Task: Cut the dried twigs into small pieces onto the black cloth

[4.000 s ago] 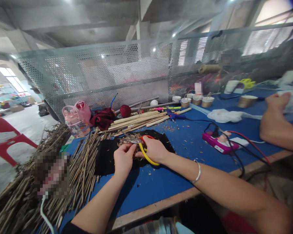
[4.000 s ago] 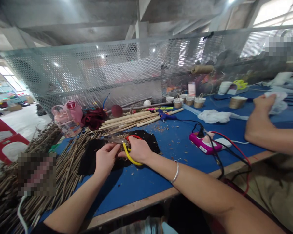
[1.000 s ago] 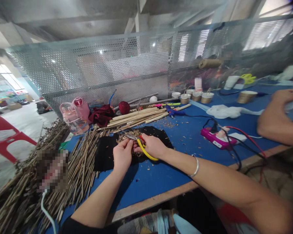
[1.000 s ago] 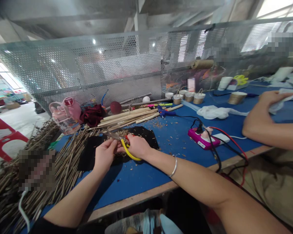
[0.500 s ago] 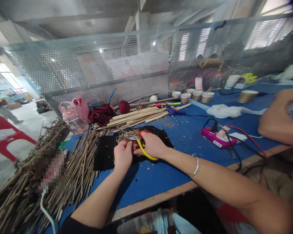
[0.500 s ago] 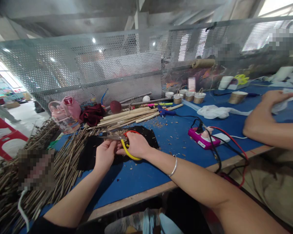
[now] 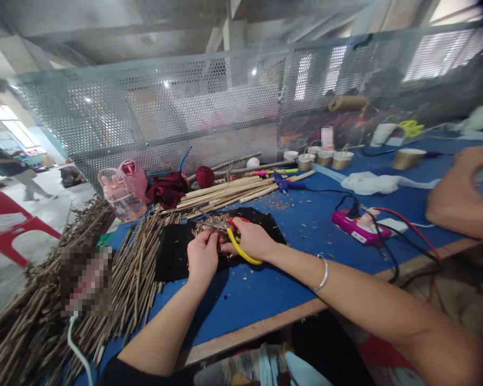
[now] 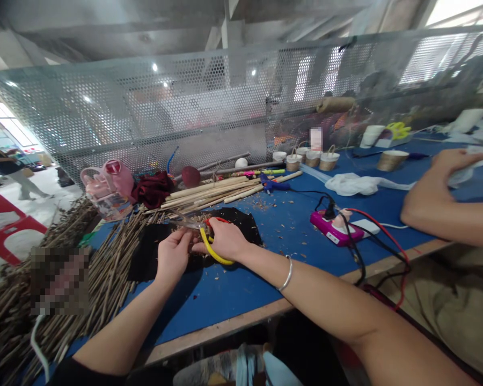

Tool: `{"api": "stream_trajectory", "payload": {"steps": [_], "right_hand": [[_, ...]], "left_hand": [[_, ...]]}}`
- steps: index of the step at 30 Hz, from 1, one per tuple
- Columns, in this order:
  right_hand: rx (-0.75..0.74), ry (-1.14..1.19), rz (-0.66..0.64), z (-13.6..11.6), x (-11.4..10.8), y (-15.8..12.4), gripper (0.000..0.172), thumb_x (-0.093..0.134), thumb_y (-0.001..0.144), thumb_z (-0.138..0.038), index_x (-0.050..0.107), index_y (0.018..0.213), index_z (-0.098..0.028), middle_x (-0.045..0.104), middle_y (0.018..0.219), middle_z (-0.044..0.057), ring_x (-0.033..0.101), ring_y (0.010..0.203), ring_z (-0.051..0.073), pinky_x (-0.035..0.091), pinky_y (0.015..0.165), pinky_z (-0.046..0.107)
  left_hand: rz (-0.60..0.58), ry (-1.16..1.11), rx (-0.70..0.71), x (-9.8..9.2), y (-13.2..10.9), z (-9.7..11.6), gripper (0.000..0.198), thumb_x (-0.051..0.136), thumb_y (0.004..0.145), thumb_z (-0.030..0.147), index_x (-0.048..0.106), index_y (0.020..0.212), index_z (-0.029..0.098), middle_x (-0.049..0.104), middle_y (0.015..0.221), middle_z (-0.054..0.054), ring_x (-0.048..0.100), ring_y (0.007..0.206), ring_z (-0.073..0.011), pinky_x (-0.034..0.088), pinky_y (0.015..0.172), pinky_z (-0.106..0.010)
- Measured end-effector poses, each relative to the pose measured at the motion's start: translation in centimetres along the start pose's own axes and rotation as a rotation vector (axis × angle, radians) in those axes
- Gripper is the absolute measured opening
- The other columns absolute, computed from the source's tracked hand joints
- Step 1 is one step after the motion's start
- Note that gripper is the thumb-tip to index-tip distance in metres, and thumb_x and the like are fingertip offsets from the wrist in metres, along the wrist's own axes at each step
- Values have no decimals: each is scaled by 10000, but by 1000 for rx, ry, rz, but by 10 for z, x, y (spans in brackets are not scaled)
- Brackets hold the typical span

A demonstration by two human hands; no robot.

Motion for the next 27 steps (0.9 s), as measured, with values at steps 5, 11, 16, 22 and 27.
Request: {"api": "stream_trajectory", "payload": {"steps": [5, 11, 16, 22, 27], "right_hand": [[53, -42, -18, -1, -2, -1, 554, 514, 649, -708, 480, 856, -195, 625, 761, 42, 597, 663, 192, 313, 532, 242], [75, -47, -60, 2, 1, 2, 531, 455, 691, -713, 507, 817, -200, 638, 743, 53, 610, 671, 195, 313, 529, 242], [66, -99, -27, 1, 1, 1, 550, 456, 686, -716, 501, 860, -197, 639, 758, 53, 616, 683, 205, 318, 542, 248], [9, -110, 15, -4, -2, -3, 618, 519, 635, -715, 463, 927, -174, 620, 818, 71, 603, 734, 211, 335, 577, 257], [40, -114, 5, -2, 0, -2, 583, 473, 678, -712, 458, 925, -184, 621, 772, 53, 611, 692, 211, 318, 552, 255]], "left_hand": [[6, -11, -16, -1, 1, -1, 246, 545, 743, 319, 691, 825, 139, 673, 685, -42, 596, 611, -143, 450, 545, -207], [-1, -104, -36, 1, 4, -6, 239, 574, 732, 337, 684, 831, 150, 662, 703, -39, 578, 588, -124, 463, 542, -211], [23, -270, -81, 2, 9, -12, 231, 579, 721, 322, 663, 825, 134, 645, 699, -36, 570, 586, -109, 488, 592, -230], [3, -276, -111, 5, 6, -13, 228, 592, 702, 326, 647, 770, 116, 630, 640, -35, 576, 568, -117, 488, 584, -235], [-10, -229, -87, 4, 3, -8, 231, 569, 720, 332, 642, 795, 126, 628, 647, -25, 559, 531, -106, 450, 499, -196]]}}
Point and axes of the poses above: each hand's wrist, its own y-axis towards the middle knuckle, its own x-axis out of the palm, z = x × y, the point moved 2 cm from there along y, towards the middle knuckle
